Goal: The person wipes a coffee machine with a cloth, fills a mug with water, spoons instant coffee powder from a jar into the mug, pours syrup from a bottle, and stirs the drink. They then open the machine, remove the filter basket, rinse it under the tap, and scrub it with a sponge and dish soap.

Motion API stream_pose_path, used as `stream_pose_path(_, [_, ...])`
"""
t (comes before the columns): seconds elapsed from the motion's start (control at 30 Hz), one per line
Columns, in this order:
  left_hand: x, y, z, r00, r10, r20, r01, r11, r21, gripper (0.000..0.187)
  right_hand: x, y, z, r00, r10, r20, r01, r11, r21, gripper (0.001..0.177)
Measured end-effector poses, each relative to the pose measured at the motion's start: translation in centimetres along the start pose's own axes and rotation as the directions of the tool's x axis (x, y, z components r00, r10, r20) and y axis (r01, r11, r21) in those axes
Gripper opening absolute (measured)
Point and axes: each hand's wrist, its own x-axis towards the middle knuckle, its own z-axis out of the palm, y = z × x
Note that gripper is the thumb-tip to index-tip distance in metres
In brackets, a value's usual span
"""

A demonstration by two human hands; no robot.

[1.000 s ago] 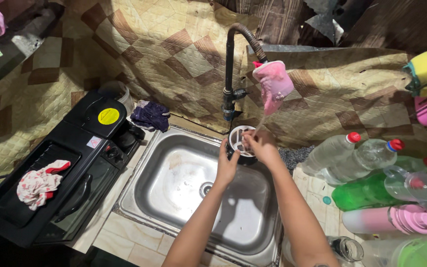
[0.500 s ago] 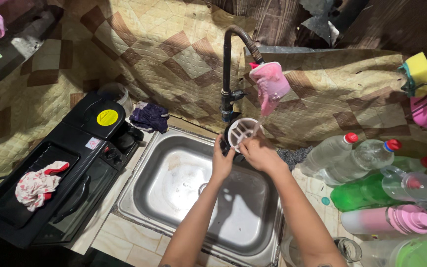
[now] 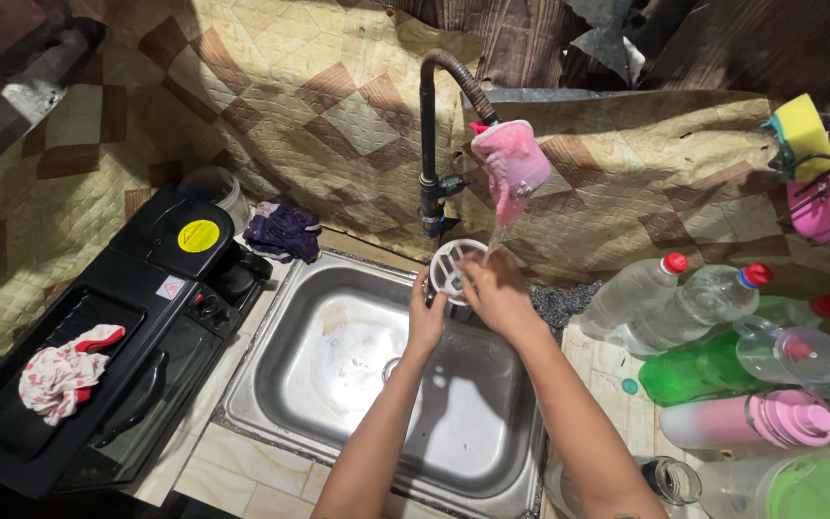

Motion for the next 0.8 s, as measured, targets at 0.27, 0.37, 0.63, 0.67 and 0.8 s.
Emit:
stream_pose_path(0.27, [-1.0, 0.7, -0.2, 0.999, -0.034, 0.034, 0.038, 0.993, -0.116, 0.06, 0.3, 3.4, 2.4, 0.966, 0.257, -0.007, -0.254, 0.948, -0.193, 0.043])
stream_pose_path(0.37, [-0.9, 0.4, 0.0, 0.998, -0.069, 0.005, 0.07, 0.994, -0.078, 0.056, 0.4, 4.7, 3.5, 0.938, 0.344, 0.035, -0.333, 0.927, -0.173, 0.032])
stream_pose_path(0.63, [-0.7, -2.4, -0.7, 0.994, -0.09, -0.063, 0.089, 0.996, -0.007, 0.056, 0.5, 5.8, 4.7, 0.962, 0.274, 0.017, -0.274, 0.962, -0.008, 0.027])
stream_pose_path(0.67, [-0.7, -2.7, -0.8, 0.993, -0.105, -0.047, 0.105, 0.994, -0.011, 0.057, 0.7, 5.7, 4.5, 0.959, 0.28, 0.048, -0.278, 0.96, -0.043, 0.029])
stream_pose_path(0.8, [-0.9, -3.2, -0.9, 0.987, -0.158, -0.003, 0.157, 0.984, -0.087, 0.059, 1.0, 4.3, 2.5, 0.945, 0.32, 0.072, -0.318, 0.947, -0.04, 0.035])
